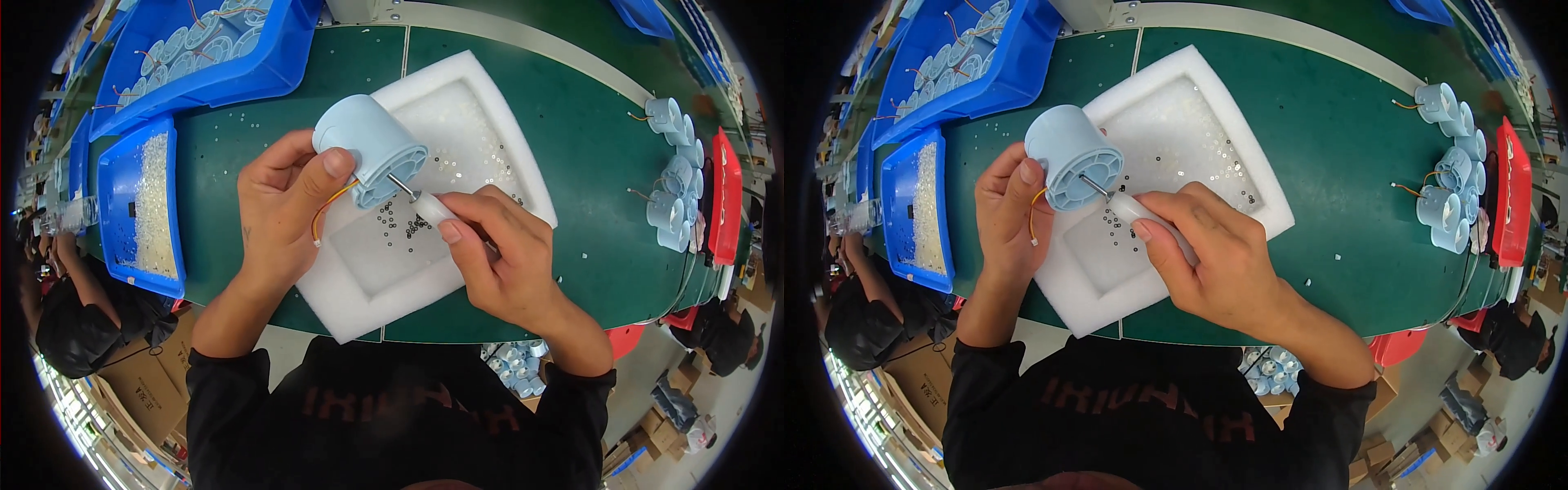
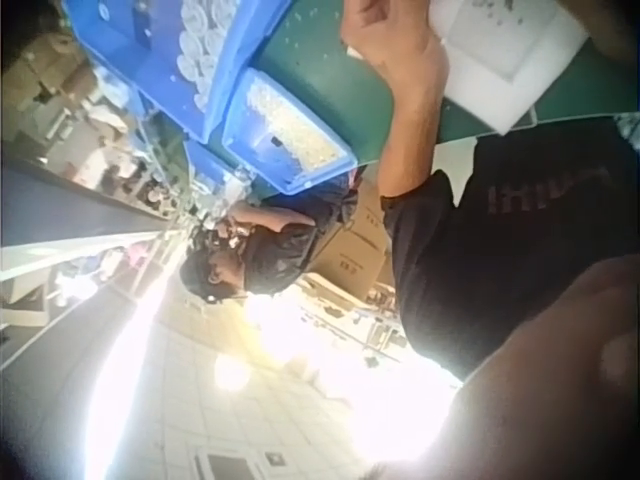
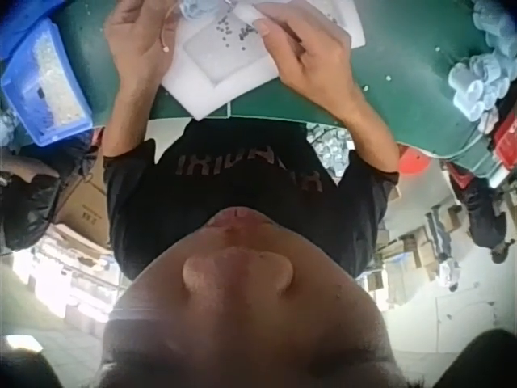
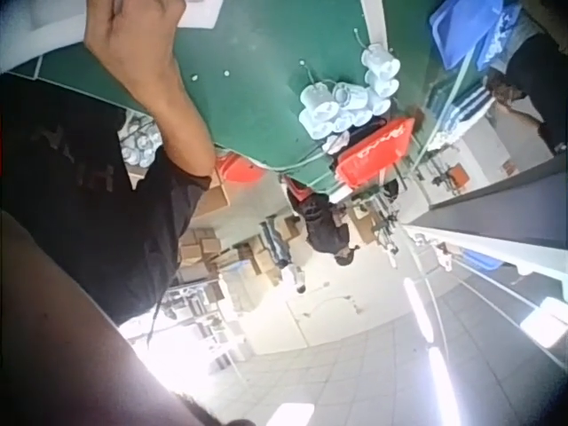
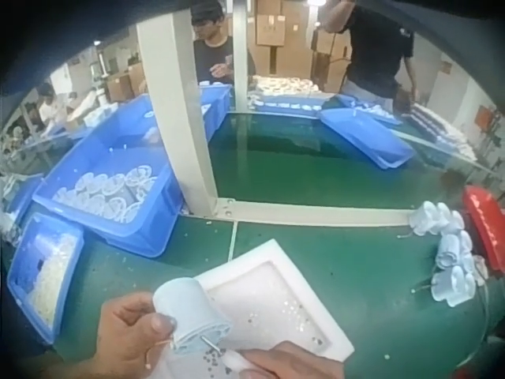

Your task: The person assembles small metal rings into light blue plastic housings by hand, picking up each ring and inserting it into a housing.

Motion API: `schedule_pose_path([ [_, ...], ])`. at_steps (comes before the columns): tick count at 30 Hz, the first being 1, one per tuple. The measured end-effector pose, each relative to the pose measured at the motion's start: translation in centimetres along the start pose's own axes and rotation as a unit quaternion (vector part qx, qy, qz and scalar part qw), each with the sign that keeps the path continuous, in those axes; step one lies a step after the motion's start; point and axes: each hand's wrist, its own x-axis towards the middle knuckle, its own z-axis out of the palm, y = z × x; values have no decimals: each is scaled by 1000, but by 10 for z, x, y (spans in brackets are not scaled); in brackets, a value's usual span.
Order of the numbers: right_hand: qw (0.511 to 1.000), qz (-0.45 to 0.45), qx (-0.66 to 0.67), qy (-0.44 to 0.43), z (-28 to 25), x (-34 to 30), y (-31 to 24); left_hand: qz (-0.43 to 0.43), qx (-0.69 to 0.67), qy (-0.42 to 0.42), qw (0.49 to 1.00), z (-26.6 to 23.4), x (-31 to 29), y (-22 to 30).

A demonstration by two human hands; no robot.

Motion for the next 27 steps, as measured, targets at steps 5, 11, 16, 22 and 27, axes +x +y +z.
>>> schedule_pose_path([
  [5,1000,3,-6,9,2,2,0,18,16,-6,1000,-1,0,0],
  [11,980,-65,-173,80,8,0,-5,158,119,-34,980,12,-3,-7],
  [16,978,-90,-142,125,14,-3,-10,185,169,-63,966,-2,-11,-5],
  [22,987,105,101,70,5,-4,-14,184,168,-78,965,2,-11,-6],
  [27,971,-106,-152,153,15,-7,-7,235,167,-94,953,0,-10,-7],
])
